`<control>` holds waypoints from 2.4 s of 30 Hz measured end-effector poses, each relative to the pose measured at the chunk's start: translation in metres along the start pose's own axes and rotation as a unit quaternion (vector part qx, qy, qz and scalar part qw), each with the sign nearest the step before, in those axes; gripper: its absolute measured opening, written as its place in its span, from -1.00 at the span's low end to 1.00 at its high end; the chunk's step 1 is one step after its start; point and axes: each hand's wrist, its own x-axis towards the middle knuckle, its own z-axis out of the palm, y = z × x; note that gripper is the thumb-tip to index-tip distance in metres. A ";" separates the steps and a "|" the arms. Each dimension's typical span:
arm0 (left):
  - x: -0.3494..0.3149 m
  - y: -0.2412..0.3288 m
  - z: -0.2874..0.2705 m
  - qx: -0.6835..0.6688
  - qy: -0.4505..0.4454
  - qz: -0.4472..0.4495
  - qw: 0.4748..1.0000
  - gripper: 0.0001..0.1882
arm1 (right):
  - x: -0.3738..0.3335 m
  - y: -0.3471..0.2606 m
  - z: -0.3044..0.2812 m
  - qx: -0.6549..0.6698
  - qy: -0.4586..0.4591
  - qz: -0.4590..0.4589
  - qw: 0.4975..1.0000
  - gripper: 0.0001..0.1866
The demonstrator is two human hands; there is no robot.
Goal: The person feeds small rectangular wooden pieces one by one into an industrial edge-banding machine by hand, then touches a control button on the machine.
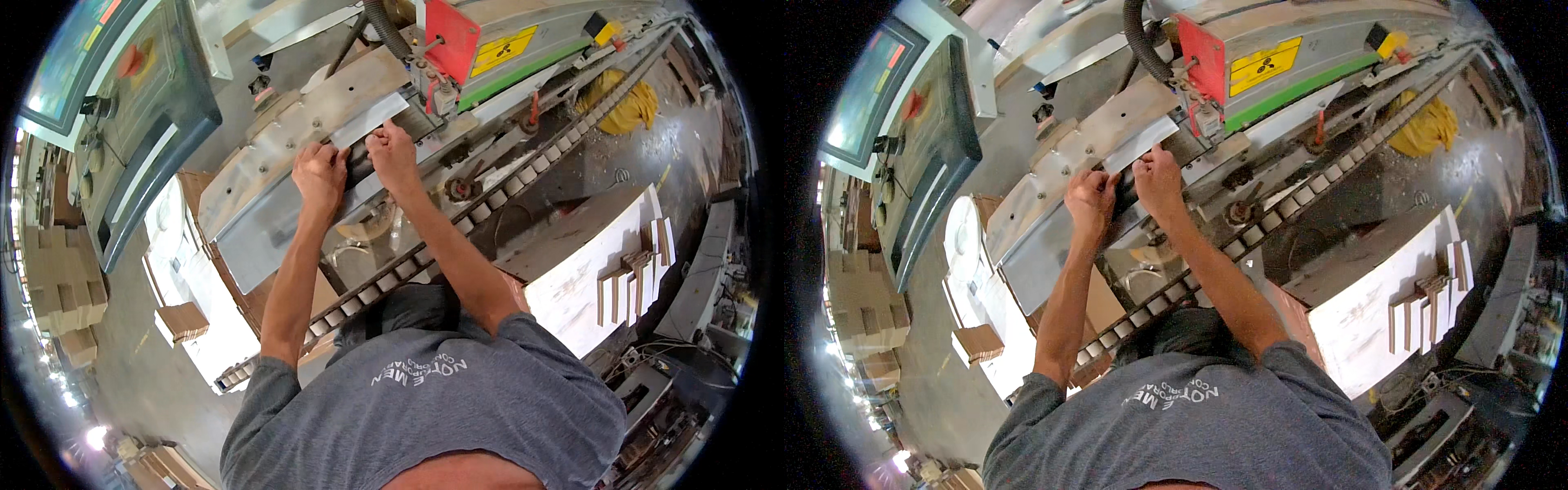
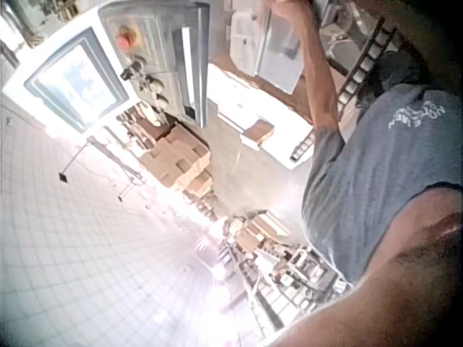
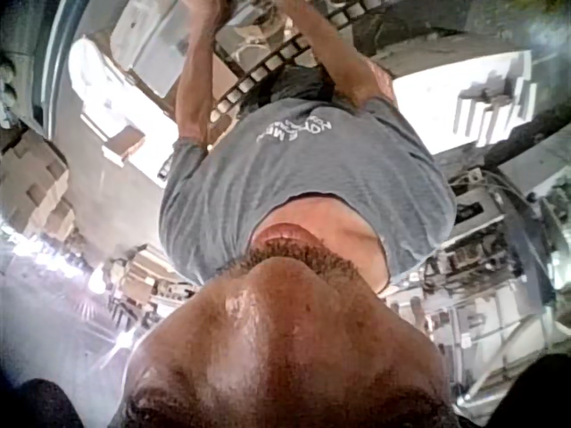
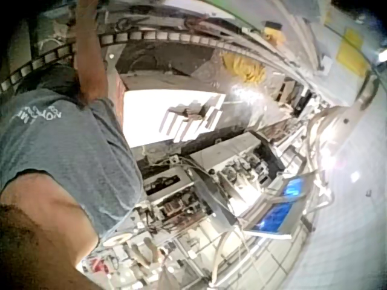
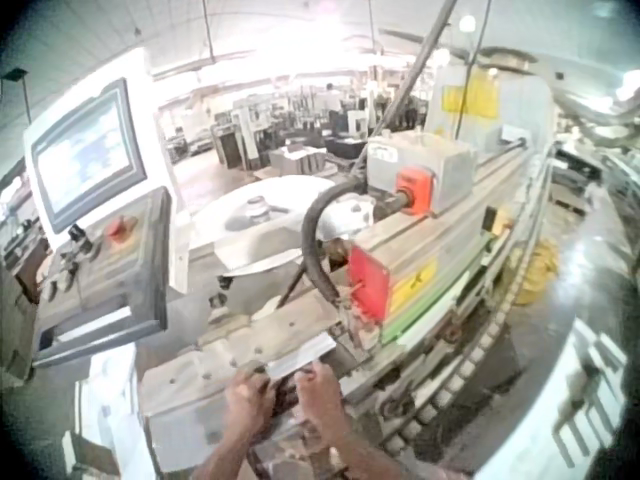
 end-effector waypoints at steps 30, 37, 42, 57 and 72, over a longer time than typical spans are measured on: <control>-0.037 0.042 -0.036 -0.222 -0.043 -0.146 0.963 -0.85 | -0.201 0.044 -0.338 -0.261 0.264 0.104 0.923 -0.51; -0.067 0.082 -0.024 -0.293 -0.107 -0.047 0.949 -0.95 | -0.241 0.134 -0.480 -0.563 0.190 0.235 0.769 -0.43; -0.065 0.122 -0.014 -0.294 -0.175 -0.028 0.939 -0.92 | -0.304 0.207 -0.522 -0.651 0.250 0.031 0.716 -0.46; -0.076 0.153 -0.048 -0.322 -0.158 0.076 0.930 -0.53 | -0.206 -0.029 -0.353 -0.034 0.186 0.095 0.977 -0.52; -0.052 -0.031 -0.084 -0.118 0.028 0.026 0.992 -0.60 | -0.102 -0.046 -0.020 0.341 -0.168 0.125 0.916 -0.26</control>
